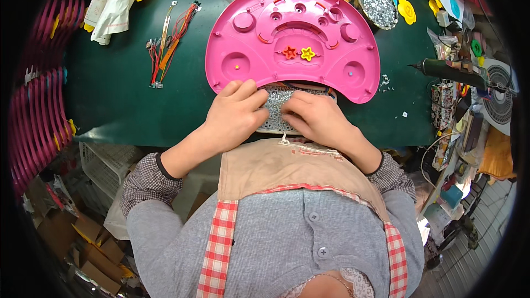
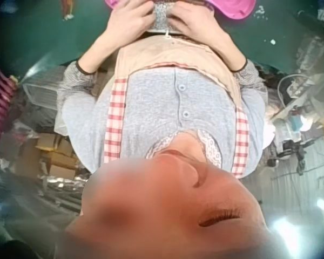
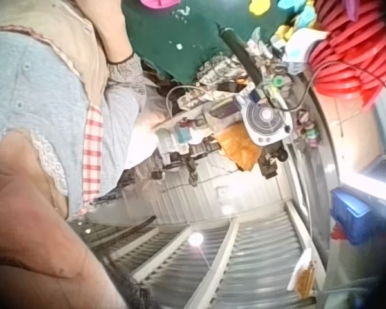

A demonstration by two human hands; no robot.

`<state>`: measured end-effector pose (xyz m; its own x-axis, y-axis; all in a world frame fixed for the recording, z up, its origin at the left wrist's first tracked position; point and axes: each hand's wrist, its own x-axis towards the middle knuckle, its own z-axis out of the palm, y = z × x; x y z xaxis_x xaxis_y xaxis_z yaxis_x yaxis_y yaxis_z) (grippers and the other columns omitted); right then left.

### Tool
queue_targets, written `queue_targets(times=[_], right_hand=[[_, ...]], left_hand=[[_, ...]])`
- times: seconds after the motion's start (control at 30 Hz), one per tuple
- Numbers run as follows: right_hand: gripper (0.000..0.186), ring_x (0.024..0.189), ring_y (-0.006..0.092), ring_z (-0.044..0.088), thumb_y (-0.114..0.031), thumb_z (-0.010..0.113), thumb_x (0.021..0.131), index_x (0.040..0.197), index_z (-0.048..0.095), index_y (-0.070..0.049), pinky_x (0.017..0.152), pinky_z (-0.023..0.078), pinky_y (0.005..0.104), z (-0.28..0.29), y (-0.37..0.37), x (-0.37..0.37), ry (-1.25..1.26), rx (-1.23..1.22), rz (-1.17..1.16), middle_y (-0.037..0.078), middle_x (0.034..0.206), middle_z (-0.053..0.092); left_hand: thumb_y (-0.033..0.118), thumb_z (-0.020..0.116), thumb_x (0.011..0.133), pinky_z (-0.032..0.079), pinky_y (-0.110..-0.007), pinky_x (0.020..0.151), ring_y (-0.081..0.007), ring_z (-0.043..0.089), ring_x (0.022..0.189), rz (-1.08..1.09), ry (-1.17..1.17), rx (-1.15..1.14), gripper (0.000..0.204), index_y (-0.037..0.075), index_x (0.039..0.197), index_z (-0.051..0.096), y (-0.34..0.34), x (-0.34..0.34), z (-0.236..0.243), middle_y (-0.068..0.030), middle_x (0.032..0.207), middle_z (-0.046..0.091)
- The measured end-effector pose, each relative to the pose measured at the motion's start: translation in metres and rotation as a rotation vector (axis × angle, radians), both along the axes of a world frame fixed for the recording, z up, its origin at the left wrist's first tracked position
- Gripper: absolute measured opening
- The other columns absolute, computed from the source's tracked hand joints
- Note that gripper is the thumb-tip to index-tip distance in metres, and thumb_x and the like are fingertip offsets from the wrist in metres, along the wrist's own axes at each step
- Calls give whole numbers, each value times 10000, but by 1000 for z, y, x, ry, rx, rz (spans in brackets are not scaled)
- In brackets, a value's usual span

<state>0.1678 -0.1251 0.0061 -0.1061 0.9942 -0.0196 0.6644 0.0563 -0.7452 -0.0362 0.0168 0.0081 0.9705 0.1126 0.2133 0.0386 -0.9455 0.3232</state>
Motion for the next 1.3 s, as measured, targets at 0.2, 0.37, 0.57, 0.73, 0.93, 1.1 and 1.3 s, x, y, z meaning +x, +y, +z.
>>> queue_targets(times=[0.2, 0.37, 0.57, 0.73, 0.93, 1.1, 1.3], right_hand=[[154, 832, 119, 700, 9, 743, 921, 1073, 766, 10, 696, 566, 271, 25, 10, 41, 361, -50, -259, 73, 967, 738], [174, 829, 179, 739, -52, 776, 902, 1071, 779, -10, 719, 582, 305, 12, 43, 76, 180, 44, -360, 98, 969, 763], [85, 861, 207, 632, -139, 816, 824, 889, 773, -106, 803, 444, 377, 6, 62, 91, -369, 192, -92, 20, 909, 669], [91, 903, 203, 592, -181, 806, 814, 862, 775, -110, 836, 400, 384, 7, 68, 90, -382, 106, -53, 6, 878, 602], [94, 897, 251, 625, -181, 769, 813, 853, 774, -96, 799, 435, 423, 16, 80, 86, -446, -15, -57, 47, 908, 635], [110, 890, 289, 669, -174, 766, 808, 847, 738, -76, 779, 481, 454, 13, 86, 88, -471, -36, -80, 86, 920, 657], [194, 842, 230, 665, -62, 802, 817, 971, 685, -40, 822, 521, 338, 24, 43, 91, -59, 274, -405, 75, 922, 638]], left_hand=[[176, 710, 761, 436, -370, 900, -215, 577, 924, -60, -32, -64, 99, 117, 825, 665, 7, 6, 1, -17, 863, 585], [99, 787, 824, 440, -406, 892, -243, 602, 895, -63, -77, -313, 157, 91, 902, 651, 7, 12, -3, -34, 885, 629], [43, 806, 803, 428, -402, 870, -258, 609, 881, -2, -119, -546, 239, 81, 947, 618, 10, 15, -1, -41, 906, 641], [35, 816, 787, 431, -390, 850, -254, 621, 852, 11, -131, -643, 203, 83, 913, 665, 12, 13, -2, -41, 876, 639], [61, 826, 809, 465, -375, 801, -235, 659, 805, 44, -151, -739, 131, 76, 919, 757, 23, 19, 3, -49, 849, 699], [112, 801, 836, 511, -397, 789, -285, 717, 799, 112, -190, -597, 114, 60, 931, 764, 52, 51, 1, -89, 874, 763], [103, 823, 816, 454, -401, 830, -254, 637, 937, 76, -128, -341, 110, 68, 878, 739, 71, 89, -23, -60, 928, 659]])
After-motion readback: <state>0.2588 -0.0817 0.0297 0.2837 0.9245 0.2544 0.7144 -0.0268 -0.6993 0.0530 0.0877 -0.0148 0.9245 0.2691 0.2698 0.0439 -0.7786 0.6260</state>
